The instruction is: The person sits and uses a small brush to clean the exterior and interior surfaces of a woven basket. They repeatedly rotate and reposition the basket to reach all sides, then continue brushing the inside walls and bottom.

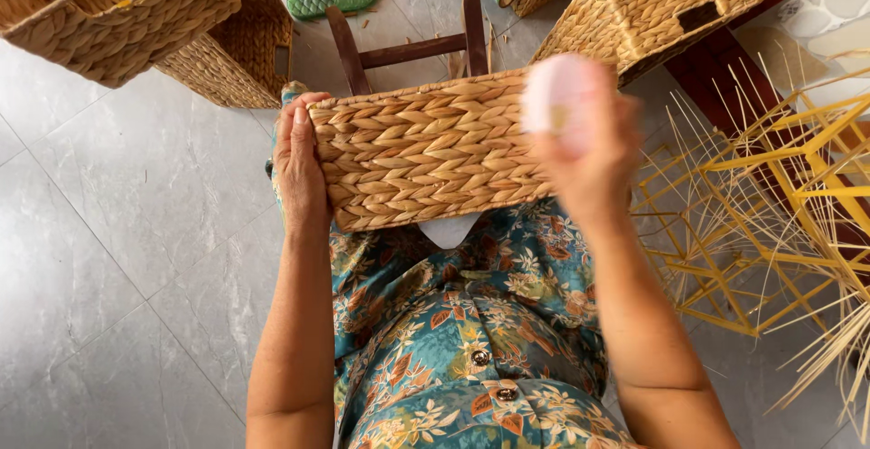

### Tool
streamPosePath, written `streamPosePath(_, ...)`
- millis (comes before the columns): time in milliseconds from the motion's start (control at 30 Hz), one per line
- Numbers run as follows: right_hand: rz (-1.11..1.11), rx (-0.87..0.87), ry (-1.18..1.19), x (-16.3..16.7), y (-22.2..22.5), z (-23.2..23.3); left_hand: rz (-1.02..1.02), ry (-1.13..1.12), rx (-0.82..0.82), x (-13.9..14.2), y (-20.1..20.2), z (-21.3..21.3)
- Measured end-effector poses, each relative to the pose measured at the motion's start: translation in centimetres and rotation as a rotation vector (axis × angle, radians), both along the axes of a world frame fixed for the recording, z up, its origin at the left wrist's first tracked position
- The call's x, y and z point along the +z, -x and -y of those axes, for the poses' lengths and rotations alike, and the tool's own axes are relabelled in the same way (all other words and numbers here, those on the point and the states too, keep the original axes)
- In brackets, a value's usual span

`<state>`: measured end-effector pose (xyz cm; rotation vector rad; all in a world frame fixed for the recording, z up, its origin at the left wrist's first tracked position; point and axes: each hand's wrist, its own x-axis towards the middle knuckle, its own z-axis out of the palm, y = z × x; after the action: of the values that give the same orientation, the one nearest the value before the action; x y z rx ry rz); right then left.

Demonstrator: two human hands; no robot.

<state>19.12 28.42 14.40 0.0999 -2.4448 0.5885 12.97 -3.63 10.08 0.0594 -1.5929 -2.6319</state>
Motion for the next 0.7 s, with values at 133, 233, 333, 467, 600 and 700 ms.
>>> streamPosePath(133, -0.004, -0.099, 0.148, -0.7, -0.5, -4.6, -0.106, 0.151, 0.081, -0.7, 0.2, -0.4)
streamPosePath(233, -0.052, -0.035, 0.157, -1.1, -0.1, -0.5, -0.082, 0.074, 0.072, -1.8, 0.5, -0.7)
streamPosePath(333, -0.056, 0.128, 0.035, -0.7, 0.5, 7.7, -0.053, 0.066, 0.067, -3.1, 0.5, -0.8)
streamPosePath(467, -0.017, 0.334, 0.065, 0.6, 1.9, 17.2, -0.162, 0.02, 0.058, -3.9, 1.6, -0.5)
streamPosePath(600, 0.02, 0.406, 0.053, 0.9, 2.9, 17.2, -0.019, 0.007, 0.073, -3.5, 1.5, -0.1)
streamPosePath(700, -0.123, 0.287, -0.075, 0.2, 3.0, 11.7, -0.007, 0.009, 0.033, -2.7, 0.3, 0.1)
